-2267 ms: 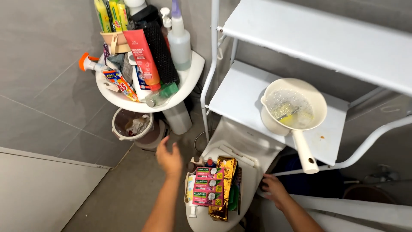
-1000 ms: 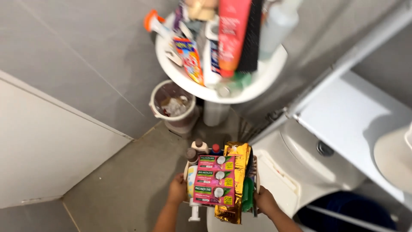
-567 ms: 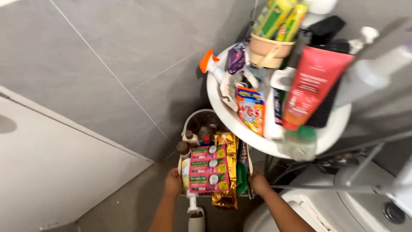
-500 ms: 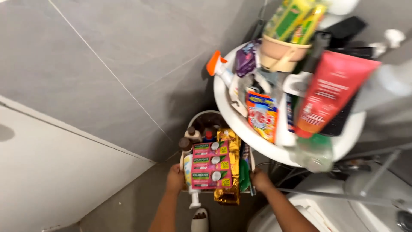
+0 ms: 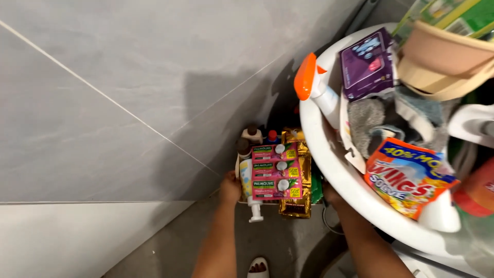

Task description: Organizing various cleaning bottles, sponges, and bathroom items on a shelf and cleaning the shelf surface.

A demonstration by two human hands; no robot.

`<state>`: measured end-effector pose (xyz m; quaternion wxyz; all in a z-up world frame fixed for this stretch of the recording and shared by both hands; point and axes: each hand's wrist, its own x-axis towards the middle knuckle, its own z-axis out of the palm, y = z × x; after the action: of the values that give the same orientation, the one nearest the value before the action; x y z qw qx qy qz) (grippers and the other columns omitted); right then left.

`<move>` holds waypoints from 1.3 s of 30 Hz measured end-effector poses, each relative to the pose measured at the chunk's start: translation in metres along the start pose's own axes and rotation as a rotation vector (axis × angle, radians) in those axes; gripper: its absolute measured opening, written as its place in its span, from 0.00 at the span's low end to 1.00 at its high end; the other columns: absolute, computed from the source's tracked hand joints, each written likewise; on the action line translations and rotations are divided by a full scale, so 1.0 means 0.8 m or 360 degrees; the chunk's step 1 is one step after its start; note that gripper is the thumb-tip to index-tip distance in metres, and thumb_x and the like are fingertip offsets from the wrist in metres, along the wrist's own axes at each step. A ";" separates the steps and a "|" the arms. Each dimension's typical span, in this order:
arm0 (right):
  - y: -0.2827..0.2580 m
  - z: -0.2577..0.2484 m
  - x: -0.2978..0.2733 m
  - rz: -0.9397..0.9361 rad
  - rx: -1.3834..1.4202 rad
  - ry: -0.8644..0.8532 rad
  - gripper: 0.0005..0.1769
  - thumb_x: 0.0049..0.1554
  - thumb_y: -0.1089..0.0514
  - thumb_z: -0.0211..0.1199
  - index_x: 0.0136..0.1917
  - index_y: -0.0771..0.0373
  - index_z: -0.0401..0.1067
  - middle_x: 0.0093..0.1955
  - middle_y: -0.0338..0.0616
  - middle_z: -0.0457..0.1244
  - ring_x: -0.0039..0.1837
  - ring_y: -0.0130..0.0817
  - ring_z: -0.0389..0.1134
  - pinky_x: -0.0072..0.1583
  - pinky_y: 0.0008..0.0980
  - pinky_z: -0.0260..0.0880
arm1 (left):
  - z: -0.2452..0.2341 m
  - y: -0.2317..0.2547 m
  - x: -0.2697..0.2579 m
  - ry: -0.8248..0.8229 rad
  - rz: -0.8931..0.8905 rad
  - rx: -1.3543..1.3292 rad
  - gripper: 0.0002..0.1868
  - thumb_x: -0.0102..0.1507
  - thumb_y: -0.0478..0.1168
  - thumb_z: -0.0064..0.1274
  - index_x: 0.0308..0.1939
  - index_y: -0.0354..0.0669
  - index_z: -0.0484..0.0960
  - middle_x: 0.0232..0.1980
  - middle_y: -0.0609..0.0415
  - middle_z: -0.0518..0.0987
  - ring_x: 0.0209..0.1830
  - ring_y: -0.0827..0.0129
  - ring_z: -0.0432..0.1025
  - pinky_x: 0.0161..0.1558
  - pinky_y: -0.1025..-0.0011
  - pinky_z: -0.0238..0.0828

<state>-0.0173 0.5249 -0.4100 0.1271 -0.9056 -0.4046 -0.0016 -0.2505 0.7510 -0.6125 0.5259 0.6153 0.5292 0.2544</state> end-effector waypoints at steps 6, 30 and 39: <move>-0.019 0.015 0.003 0.0095 0.0092 -0.0061 0.21 0.61 0.56 0.55 0.67 0.60 0.70 0.65 0.55 0.65 0.67 0.50 0.65 0.68 0.44 0.65 | 0.018 -0.011 0.018 -0.0049 -0.0051 -0.0096 0.14 0.64 0.33 0.50 0.54 0.38 0.79 0.47 0.46 0.85 0.45 0.61 0.79 0.48 0.63 0.75; 0.045 0.177 -0.135 0.0791 0.1328 0.0847 0.18 0.69 0.58 0.51 0.67 0.72 0.65 0.60 0.55 0.64 0.60 0.40 0.65 0.64 0.36 0.65 | 0.003 -0.085 -0.177 0.0673 -0.0102 -0.0923 0.19 0.71 0.46 0.49 0.61 0.38 0.75 0.53 0.53 0.79 0.52 0.72 0.73 0.55 0.71 0.70; -0.059 -0.080 -0.257 0.0346 0.2283 0.0163 0.18 0.66 0.55 0.52 0.66 0.65 0.68 0.60 0.43 0.65 0.61 0.31 0.65 0.64 0.33 0.65 | -0.013 0.214 -0.357 0.0175 -0.0061 -0.1421 0.14 0.73 0.47 0.44 0.51 0.41 0.76 0.35 0.55 0.75 0.29 0.75 0.67 0.31 0.74 0.62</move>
<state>-0.1838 0.3894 -0.3589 0.7078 -0.6333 -0.2075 0.2343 -0.2824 0.5114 -0.3830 0.7155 0.3038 0.4061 0.4804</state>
